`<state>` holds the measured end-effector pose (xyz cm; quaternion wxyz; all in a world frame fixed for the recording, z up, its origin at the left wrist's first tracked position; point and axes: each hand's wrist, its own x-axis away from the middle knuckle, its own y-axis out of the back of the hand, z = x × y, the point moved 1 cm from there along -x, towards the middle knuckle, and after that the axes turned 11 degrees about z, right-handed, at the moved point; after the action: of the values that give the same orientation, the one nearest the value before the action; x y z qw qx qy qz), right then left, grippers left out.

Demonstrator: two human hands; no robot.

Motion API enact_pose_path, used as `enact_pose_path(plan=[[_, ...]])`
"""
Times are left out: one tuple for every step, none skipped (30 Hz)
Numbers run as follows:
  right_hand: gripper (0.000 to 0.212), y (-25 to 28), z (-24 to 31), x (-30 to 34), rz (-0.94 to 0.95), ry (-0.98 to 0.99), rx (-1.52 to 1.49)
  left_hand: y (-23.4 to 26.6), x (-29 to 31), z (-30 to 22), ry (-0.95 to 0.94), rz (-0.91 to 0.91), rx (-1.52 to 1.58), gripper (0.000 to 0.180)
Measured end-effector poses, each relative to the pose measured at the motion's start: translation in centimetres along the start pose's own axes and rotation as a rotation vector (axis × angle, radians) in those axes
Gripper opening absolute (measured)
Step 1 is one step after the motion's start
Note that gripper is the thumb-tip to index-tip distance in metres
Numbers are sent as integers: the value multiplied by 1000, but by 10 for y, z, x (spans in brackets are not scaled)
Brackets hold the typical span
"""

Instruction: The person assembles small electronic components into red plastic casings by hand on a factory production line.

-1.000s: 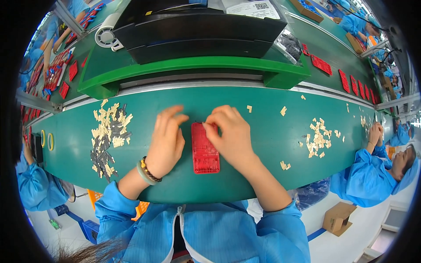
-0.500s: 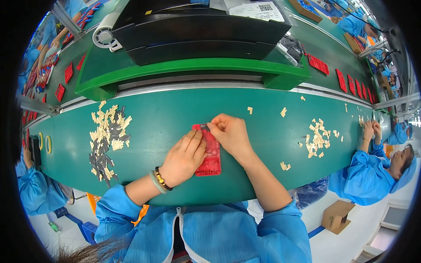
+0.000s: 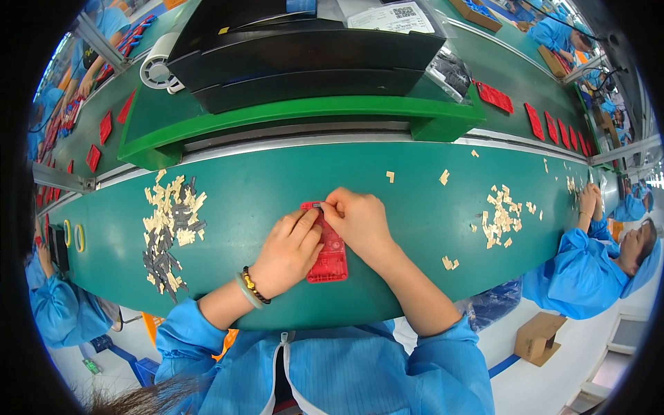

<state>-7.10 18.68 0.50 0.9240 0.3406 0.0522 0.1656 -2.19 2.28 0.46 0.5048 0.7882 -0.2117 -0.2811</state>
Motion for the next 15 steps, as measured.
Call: enact_pose_path(plan=[[8,0,2,1,-58,118,170,1,-1,1,-5,3,-1,28],[8,3,6,4,-63,116,168,4,-2,2,-1,22,30,28],[8,7,14,8,-109,146,295,5,-4,3,5,40,59,30],[10,10,18,11,-154,175,422,6,-5,3,3,41,56,30],[10,10,17,14,-158,176,420,7,-6,3,0,36,50,29],[13,11,15,19,-123,258,470,7,-7,1,-9,30,49,28],[16,12,12,22,-87,341,520,6,-8,1,-15,30,52,28],[16,15,9,24,-90,337,523,5,-10,2,-6,26,49,29],[18,16,7,25,-64,307,560,4,-10,2,5,24,44,30],[20,17,6,26,-38,278,597,3,-11,2,3,24,45,30],[20,19,6,30,-39,276,598,2,-13,1,-4,14,-7,32],[20,20,6,32,-34,295,605,2,-14,1,-4,-2,-65,33],[21,21,7,35,-29,314,612,2,-16,0,1,-7,-71,33],[24,22,9,42,14,317,596,0,-18,-1,2,35,-108,35],[24,22,10,49,18,331,594,-1,-19,-2,10,77,-146,37]])
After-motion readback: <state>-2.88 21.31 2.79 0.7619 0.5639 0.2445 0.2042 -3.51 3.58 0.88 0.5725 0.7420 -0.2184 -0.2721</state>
